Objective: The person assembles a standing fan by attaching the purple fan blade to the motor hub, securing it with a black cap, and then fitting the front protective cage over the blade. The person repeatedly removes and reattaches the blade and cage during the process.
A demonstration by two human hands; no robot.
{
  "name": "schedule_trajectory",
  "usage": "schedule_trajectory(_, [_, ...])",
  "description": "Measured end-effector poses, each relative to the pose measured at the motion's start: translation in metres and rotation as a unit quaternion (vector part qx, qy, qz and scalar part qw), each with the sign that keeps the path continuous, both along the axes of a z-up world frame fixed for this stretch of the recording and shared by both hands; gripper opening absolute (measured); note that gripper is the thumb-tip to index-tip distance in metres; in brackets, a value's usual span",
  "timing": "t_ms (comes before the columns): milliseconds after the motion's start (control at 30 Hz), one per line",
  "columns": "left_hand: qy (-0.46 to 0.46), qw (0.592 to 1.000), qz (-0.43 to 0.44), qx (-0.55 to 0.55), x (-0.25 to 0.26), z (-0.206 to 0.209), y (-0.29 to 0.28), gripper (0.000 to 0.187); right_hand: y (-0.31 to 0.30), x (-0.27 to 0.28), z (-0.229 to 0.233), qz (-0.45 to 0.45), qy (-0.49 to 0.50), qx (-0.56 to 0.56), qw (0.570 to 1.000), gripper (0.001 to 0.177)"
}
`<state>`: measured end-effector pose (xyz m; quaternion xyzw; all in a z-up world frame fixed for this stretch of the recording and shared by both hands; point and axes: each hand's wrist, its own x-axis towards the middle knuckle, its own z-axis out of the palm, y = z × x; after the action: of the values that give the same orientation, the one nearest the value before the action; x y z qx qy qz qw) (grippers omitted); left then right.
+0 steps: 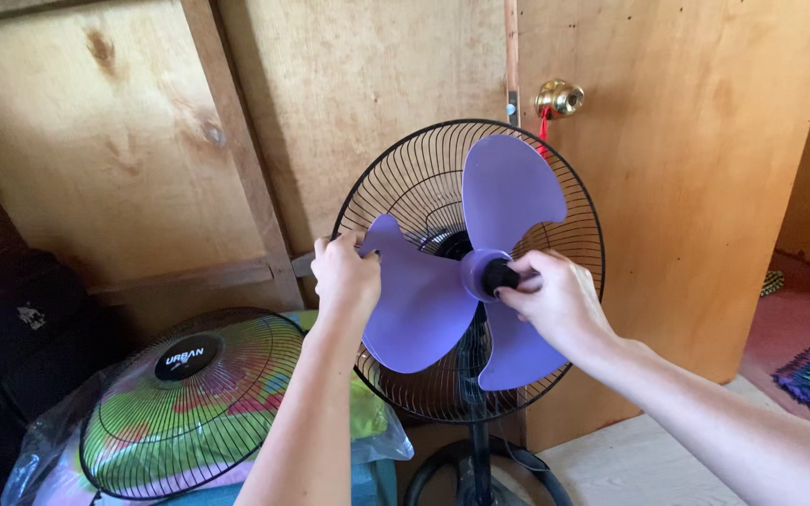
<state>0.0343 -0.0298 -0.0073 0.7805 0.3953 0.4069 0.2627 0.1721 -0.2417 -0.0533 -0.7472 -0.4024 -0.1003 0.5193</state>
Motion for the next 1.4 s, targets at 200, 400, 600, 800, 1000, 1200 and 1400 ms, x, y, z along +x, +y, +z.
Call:
schedule_trajectory(200, [-0.039, 0.998, 0.008, 0.042, 0.002, -0.01, -0.005, 0.03, 0.001, -0.002, 0.007, -0.022, -0.085, -0.061, 0.994, 0.03])
schedule_trajectory(400, [-0.042, 0.997, 0.026, 0.06, 0.001, -0.02, -0.004, 0.029, -0.006, 0.0, 0.004, 0.045, -0.205, -0.021, 0.977, 0.035])
schedule_trajectory(600, [-0.092, 0.992, 0.034, 0.075, -0.002, -0.031, -0.003, 0.026, -0.012, 0.005, 0.001, 0.058, -0.193, -0.024, 0.979, 0.029])
schedule_trajectory(800, [-0.098, 0.991, 0.015, 0.091, -0.001, -0.034, -0.003, 0.026, -0.012, -0.007, 0.01, -0.006, -0.087, -0.016, 0.996, 0.035])
schedule_trajectory(1000, [-0.088, 0.993, 0.015, 0.08, -0.004, -0.031, -0.007, 0.027, -0.013, -0.01, 0.012, -0.004, -0.036, -0.07, 0.997, 0.029])
schedule_trajectory(1200, [-0.078, 0.994, 0.029, 0.064, -0.004, -0.027, -0.014, 0.027, -0.016, -0.002, 0.004, 0.052, -0.275, -0.02, 0.96, 0.037])
schedule_trajectory(1400, [-0.097, 0.993, 0.019, 0.07, -0.005, -0.03, -0.016, 0.025, -0.015, 0.0, 0.003, -0.019, 0.027, -0.035, 0.999, 0.039])
